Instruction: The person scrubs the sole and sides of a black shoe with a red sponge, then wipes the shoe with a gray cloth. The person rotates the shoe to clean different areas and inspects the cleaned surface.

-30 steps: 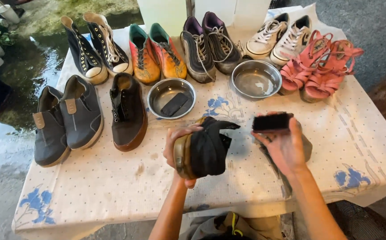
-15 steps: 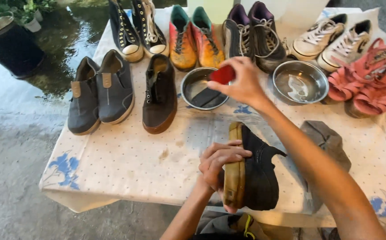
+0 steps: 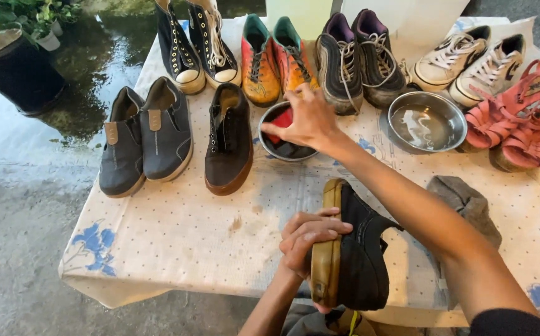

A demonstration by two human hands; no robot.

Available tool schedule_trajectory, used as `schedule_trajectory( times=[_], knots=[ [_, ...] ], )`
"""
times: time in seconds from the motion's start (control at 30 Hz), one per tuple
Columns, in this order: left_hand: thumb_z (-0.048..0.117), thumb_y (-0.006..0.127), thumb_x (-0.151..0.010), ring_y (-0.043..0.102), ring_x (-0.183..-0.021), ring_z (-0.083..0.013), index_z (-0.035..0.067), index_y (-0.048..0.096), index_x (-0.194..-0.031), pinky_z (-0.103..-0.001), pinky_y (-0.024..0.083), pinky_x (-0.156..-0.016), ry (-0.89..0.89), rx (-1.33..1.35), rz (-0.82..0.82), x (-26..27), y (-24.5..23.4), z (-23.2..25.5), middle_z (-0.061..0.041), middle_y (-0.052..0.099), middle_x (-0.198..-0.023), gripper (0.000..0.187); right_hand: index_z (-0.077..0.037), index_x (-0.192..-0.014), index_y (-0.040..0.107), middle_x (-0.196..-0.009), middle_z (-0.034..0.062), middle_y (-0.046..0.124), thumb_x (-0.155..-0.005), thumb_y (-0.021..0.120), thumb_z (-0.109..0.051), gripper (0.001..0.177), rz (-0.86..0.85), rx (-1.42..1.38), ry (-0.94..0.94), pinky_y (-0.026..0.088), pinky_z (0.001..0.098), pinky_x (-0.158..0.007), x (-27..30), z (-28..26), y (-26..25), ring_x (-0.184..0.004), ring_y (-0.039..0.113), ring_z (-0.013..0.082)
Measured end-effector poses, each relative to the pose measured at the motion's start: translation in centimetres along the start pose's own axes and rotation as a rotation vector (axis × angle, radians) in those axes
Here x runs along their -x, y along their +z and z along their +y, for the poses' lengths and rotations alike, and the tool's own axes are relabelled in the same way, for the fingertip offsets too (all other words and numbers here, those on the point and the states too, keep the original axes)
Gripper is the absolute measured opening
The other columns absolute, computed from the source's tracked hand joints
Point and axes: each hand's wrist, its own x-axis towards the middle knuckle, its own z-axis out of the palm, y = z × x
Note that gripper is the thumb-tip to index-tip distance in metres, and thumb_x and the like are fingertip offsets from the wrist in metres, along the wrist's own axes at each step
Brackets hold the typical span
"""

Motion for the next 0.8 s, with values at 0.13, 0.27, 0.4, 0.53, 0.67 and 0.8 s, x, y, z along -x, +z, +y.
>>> schedule_trajectory(
  times=[0.13, 0.27, 0.4, 0.53, 0.67, 0.8],
  knots=[
    [0.014, 0.045, -0.109, 0.064, -0.08, -0.0312, -0.014, 0.066, -0.093, -0.059, 0.067, -0.072, -0.02, -0.024, -0.02, 3.2, -1.1, -1.6, -0.029, 0.074, -0.083, 0.038, -0.013, -0.121, 0.072, -0.13, 0.0171, 0.058, -0.091, 0.066, -0.072, 0.067, 0.122, 0.03, 0.014, 0.049, 0.0536, -0.094, 5.2, 1.7, -6.5, -0.119, 0.059, 0.0434],
    [0.082, 0.032, -0.095, 0.067, -0.1, -0.0293, -0.005, 0.057, -0.109, -0.049, 0.066, -0.093, -0.176, -0.165, -0.189, 3.2, -1.7, -0.7, -0.021, 0.073, -0.105, 0.091, -0.01, -0.137, 0.064, -0.14, 0.0089, 0.06, -0.097, 0.049, -0.062, 0.066, -0.034, 0.162, 0.306, 0.046, 0.0479, -0.098, 15.9, 4.7, -13.1, -0.121, 0.057, 0.0262],
    [0.08, 0.031, -0.099, 0.064, -0.108, -0.0282, -0.002, 0.057, -0.118, -0.047, 0.065, -0.097, -0.171, -0.171, -0.201, 4.0, -0.2, -2.2, -0.018, 0.071, -0.113, 0.088, -0.035, -0.152, 0.041, -0.168, 0.0084, 0.026, -0.089, 0.026, -0.076, 0.077, -0.301, 0.33, 0.714, 0.018, 0.0698, -0.117, 25.5, 8.1, -12.9, -0.146, 0.027, 0.0532],
    [0.081, 0.026, -0.099, 0.064, -0.101, -0.0311, 0.0, 0.056, -0.118, -0.045, 0.055, -0.097, -0.247, -0.257, -0.121, 3.0, 2.5, -1.3, -0.016, 0.07, -0.108, 0.088, -0.024, -0.149, 0.028, -0.154, 0.0078, 0.018, -0.092, 0.048, -0.045, 0.064, -0.115, 0.223, 0.514, 0.028, 0.0631, -0.113, 32.8, 13.2, -7.4, -0.141, 0.024, 0.0407],
    [0.076, 0.028, -0.099, 0.067, -0.092, -0.0313, -0.001, 0.058, -0.113, -0.042, 0.058, -0.089, -0.165, -0.294, -0.098, 2.9, 4.1, -1.5, -0.015, 0.071, -0.102, 0.084, 0.006, -0.132, 0.064, -0.126, 0.0214, 0.064, -0.103, 0.06, -0.001, 0.031, 0.422, 0.048, 0.133, 0.05, 0.0475, -0.105, 36.4, 15.7, -5.1, -0.122, 0.058, 0.0382],
    [0.077, 0.027, -0.099, 0.069, -0.091, -0.0321, -0.002, 0.059, -0.112, -0.042, 0.057, -0.086, -0.131, -0.281, -0.162, 2.9, 4.4, -1.9, -0.016, 0.072, -0.103, 0.086, -0.006, -0.139, 0.058, -0.12, 0.0073, 0.063, -0.113, 0.05, -0.024, 0.032, 0.647, -0.553, 0.447, 0.05, 0.0247, -0.071, 36.8, 11.7, -7.9, -0.09, 0.06, 0.0151]
  ],
)
